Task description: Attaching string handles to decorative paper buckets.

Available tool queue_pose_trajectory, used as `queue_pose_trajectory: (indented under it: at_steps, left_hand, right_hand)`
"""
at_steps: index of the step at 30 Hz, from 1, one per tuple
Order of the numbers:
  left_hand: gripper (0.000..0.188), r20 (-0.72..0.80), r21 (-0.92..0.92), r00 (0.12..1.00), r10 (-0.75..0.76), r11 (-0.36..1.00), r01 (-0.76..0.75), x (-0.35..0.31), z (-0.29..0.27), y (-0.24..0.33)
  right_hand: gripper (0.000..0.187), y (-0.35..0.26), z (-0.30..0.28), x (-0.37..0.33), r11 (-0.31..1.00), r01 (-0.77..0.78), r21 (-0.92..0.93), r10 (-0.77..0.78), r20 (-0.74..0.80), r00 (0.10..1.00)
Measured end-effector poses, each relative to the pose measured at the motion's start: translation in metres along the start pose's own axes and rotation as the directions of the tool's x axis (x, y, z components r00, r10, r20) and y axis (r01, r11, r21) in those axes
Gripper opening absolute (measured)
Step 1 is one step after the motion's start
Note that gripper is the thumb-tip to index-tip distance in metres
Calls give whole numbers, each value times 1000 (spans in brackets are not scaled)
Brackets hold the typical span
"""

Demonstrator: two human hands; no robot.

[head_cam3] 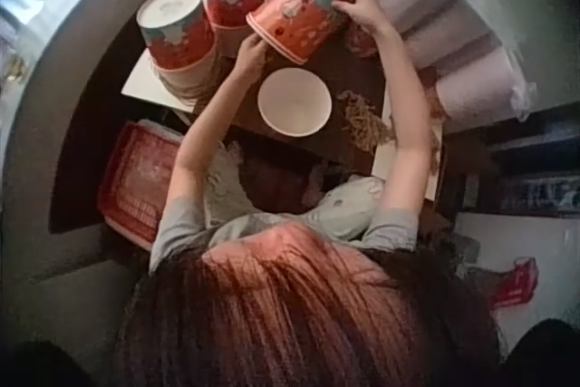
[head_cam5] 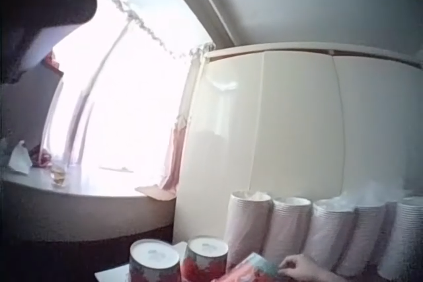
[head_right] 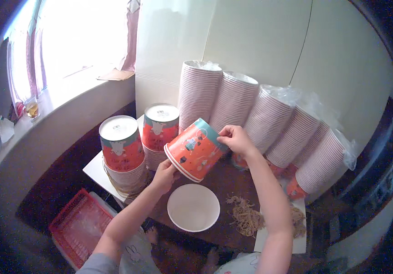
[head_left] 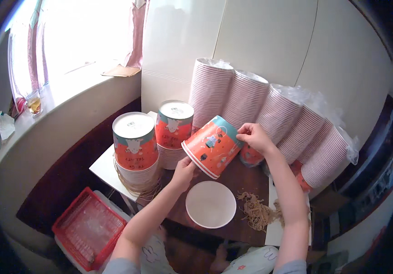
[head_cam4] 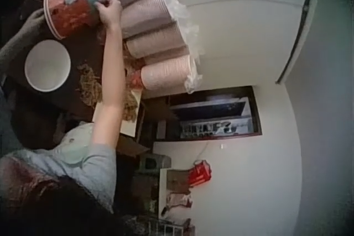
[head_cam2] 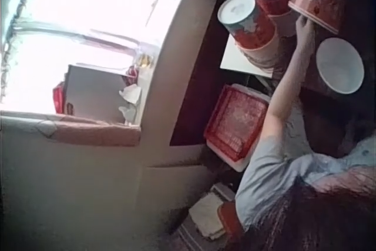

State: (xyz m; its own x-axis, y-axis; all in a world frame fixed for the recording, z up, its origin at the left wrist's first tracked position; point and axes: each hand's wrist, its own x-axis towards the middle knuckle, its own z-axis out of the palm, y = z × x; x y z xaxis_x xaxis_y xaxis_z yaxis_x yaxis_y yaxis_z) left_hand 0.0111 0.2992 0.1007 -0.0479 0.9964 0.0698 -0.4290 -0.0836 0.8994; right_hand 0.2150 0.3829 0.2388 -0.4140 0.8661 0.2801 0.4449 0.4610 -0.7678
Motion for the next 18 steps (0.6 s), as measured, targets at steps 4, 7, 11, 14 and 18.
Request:
queue_pose_trajectory:
  at_steps: [4, 7, 11, 14, 18]
  left_hand:
    - [26, 90, -462, 992, -89, 879, 121, 0, 9, 11]
    - [14, 76, -108, 997, 13, 994, -5, 6, 13, -3]
    - [11, -3, -166, 1000, -7, 986, 7, 15, 18, -12]
    - [12, -5, -117, 1000, 5, 993, -5, 23, 21, -16]
    - [13, -36, -32, 999, 21, 999, -22, 34, 27, -15]
  right_hand:
    - [8, 22, -14, -2, 990, -73, 118, 80, -51, 996]
    - [8, 34, -16, -5, 985, -110, 134, 119, -58, 991]
    - [9, 42, -17, -10, 986, -119, 117, 128, -70, 989]
    - [9, 45, -21, -10, 981, -169, 99, 179, -106, 978]
    - [8, 44, -29, -11, 971, -227, 79, 235, -106, 966]
